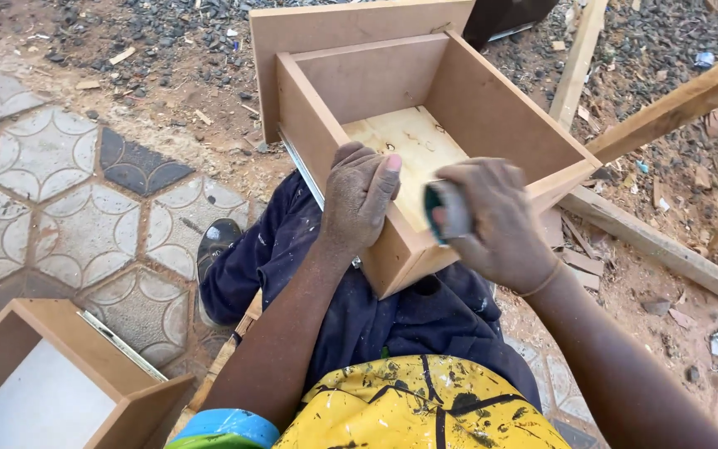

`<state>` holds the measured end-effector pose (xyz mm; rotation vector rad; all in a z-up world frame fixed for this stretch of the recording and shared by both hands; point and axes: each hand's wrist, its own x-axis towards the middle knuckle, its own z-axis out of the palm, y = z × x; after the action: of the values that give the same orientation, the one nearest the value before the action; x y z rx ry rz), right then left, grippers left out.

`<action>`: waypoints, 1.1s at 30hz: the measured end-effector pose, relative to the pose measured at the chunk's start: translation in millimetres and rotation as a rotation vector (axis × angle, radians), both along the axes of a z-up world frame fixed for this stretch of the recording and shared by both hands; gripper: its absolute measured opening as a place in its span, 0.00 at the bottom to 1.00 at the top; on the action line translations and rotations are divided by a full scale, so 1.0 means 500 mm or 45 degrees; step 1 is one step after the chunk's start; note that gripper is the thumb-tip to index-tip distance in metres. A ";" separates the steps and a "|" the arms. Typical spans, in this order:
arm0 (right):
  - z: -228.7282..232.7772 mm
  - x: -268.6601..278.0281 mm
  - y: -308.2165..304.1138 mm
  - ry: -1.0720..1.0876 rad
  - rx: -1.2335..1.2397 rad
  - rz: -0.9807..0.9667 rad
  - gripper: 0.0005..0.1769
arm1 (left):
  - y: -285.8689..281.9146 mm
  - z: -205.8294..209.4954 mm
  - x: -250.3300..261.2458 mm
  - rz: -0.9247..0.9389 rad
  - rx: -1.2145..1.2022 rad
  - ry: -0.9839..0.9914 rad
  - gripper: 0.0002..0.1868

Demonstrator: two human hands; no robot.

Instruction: Sanding the interior and edges of a wooden drawer box using sandpaper to smooth the surface.

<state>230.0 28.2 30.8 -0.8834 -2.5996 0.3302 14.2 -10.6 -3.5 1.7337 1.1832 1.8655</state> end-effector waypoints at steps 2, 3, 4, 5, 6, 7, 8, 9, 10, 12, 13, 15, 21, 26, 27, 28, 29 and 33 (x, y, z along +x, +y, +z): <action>-0.044 0.065 0.047 0.153 0.147 -0.086 0.27 | 0.006 -0.008 -0.001 0.014 -0.007 -0.009 0.27; -0.067 0.102 0.069 0.304 0.296 -0.179 0.23 | 0.011 -0.013 0.002 0.021 -0.013 -0.018 0.27; -0.098 0.134 0.092 0.298 0.293 -0.197 0.23 | 0.009 -0.010 0.001 0.003 -0.019 -0.022 0.27; -0.129 0.169 0.114 0.388 0.371 -0.305 0.23 | 0.007 -0.007 0.001 0.003 -0.004 0.018 0.26; -0.158 0.203 0.133 0.477 0.450 -0.415 0.24 | 0.006 -0.003 0.001 0.000 0.011 0.057 0.25; -0.125 0.138 0.077 0.470 0.447 -0.435 0.24 | 0.000 -0.004 0.001 -0.020 0.004 0.054 0.25; -0.086 0.073 0.035 0.527 0.468 -0.384 0.23 | 0.006 -0.002 0.002 -0.005 0.013 0.046 0.26; -0.049 0.005 -0.004 0.584 0.490 -0.331 0.23 | 0.012 -0.001 0.003 0.010 0.023 0.037 0.26; -0.044 -0.025 -0.043 0.577 0.492 -0.346 0.23 | 0.010 -0.003 -0.003 -0.005 0.021 0.032 0.26; -0.037 -0.087 -0.121 0.571 0.417 -0.202 0.27 | 0.005 -0.007 -0.015 -0.021 0.026 0.152 0.25; -0.041 -0.056 -0.097 0.568 0.421 -0.216 0.27 | 0.003 -0.007 -0.009 -0.036 0.026 0.150 0.25; -0.057 -0.013 -0.054 0.445 0.440 -0.169 0.20 | -0.007 -0.008 -0.019 -0.062 -0.076 0.109 0.25; -0.068 0.226 0.171 0.138 -0.064 -0.503 0.20 | 0.018 -0.011 0.003 -0.017 -0.032 0.167 0.26; 0.084 0.038 0.115 -0.233 -0.662 -0.127 0.19 | 0.016 0.008 -0.001 -0.001 -0.071 0.180 0.26; 0.118 -0.022 0.082 -0.287 -0.931 0.100 0.22 | 0.015 0.010 -0.004 -0.016 -0.079 0.200 0.26; 0.118 -0.037 0.088 -0.289 -0.931 0.109 0.22 | 0.013 0.010 -0.006 -0.007 -0.081 0.201 0.26; 0.119 -0.052 0.095 -0.368 -0.988 0.154 0.23 | 0.012 0.011 -0.009 -0.021 -0.086 0.203 0.26; 0.096 0.029 0.183 -0.658 -0.934 -0.072 0.26 | 0.005 0.017 -0.012 -0.072 -0.111 0.188 0.26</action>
<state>244.4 119.6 78.6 -1.4268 -2.9282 1.2359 8.0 -8.3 5.0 1.8634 1.2364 1.6532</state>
